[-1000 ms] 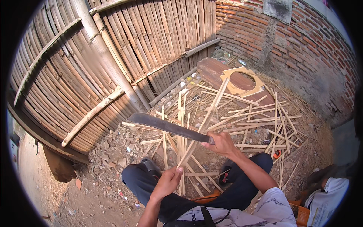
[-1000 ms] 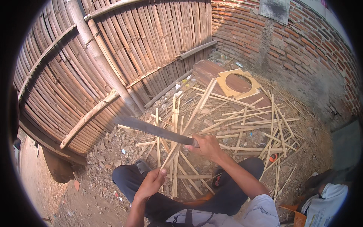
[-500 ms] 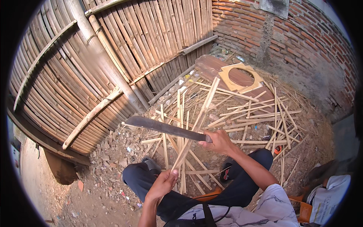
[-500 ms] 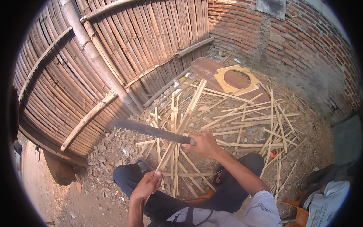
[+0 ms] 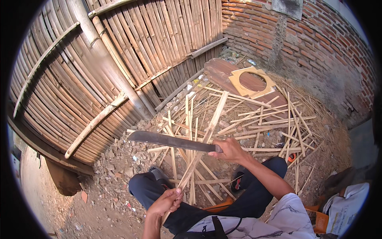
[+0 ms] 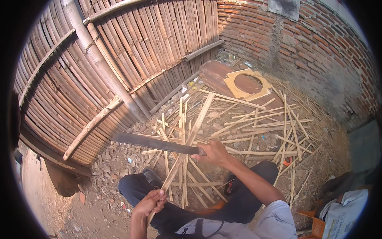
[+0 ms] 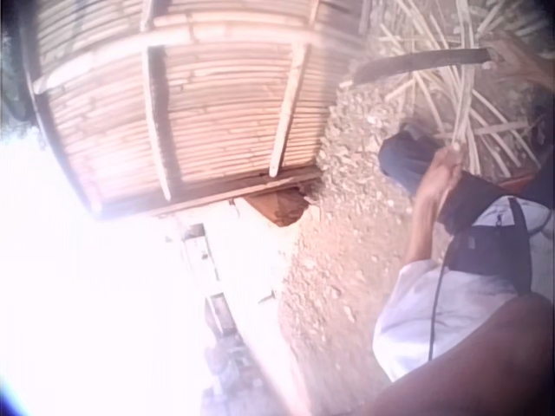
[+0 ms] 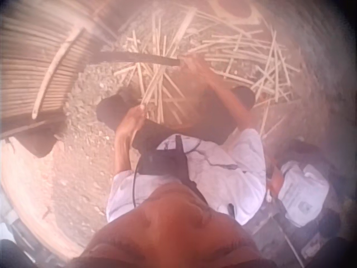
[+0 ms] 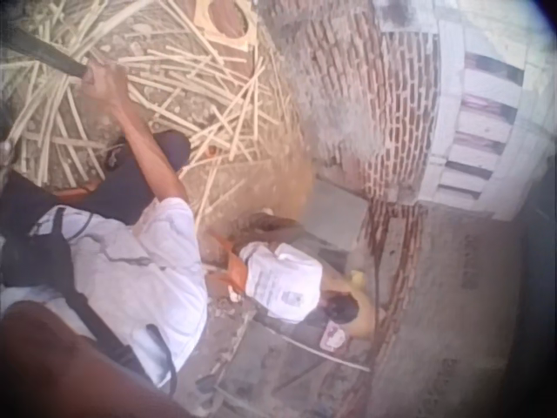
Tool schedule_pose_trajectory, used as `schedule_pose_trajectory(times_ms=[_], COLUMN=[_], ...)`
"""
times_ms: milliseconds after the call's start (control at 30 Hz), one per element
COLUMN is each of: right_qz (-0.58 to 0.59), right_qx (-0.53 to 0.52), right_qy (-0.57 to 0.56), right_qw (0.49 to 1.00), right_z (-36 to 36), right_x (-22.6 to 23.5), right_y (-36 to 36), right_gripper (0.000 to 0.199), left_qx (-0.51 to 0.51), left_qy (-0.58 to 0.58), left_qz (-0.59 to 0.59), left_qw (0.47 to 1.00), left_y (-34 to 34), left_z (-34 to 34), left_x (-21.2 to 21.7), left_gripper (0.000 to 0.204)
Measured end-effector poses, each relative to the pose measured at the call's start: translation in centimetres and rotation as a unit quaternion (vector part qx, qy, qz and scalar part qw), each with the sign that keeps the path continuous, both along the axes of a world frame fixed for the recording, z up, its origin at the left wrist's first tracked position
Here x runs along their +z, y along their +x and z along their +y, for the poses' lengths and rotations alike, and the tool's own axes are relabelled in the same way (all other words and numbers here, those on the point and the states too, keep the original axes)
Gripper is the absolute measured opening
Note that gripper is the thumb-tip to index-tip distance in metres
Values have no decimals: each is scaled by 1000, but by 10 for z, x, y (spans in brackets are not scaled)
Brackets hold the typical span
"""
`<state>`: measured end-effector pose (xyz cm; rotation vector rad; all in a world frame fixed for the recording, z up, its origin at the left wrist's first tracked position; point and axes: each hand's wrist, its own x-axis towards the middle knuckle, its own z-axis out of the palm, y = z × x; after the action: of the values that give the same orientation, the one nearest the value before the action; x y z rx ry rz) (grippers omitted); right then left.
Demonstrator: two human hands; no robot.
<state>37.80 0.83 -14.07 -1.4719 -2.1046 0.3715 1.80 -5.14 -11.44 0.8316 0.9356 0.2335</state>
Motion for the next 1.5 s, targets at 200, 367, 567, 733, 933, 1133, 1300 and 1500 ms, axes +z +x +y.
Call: schedule_pose_trajectory(times_ms=[200, 367, 567, 733, 933, 1133, 1300, 1500], right_qz=[108, 34, 69, 63, 81, -43, 159, 446], right_qx=[-88, -37, -160, -87, -221, -366, -405, -344], right_qy=[24, 8, -57, 27, -37, -142, -131, -170], right_qw=[990, 999, 983, 994, 971, 919, 891, 809], right_z=[16, -3, 24, 4, 30, 58, 46, 24], right_x=[3, -6, 10, -6, 17, 32, 9, 30], right_y=[24, -8, 33, 3, 63, 168, 205, 153], right_gripper=[61, 67, 73, 70, 77, 86, 78, 50], left_qx=[23, 12, 23, -10, -6, -2, 52, 101], left_qy=[-56, -67, -12, -36, -36, -27, 163, 534], left_qz=[-36, -39, 7, -14, 8, 65, 215, 298], left_qw=[998, 997, 1000, 999, 999, 998, 962, 785], left_y=[-9, 0, -3, 0, -19, -88, -109, -113], left_z=[6, 9, 3, 7, -3, -7, 16, 102], left_x=[6, 3, 4, 2, 11, 29, 86, 101], left_gripper=[41, 39, 41, 40, 38, 39, 44, 45])
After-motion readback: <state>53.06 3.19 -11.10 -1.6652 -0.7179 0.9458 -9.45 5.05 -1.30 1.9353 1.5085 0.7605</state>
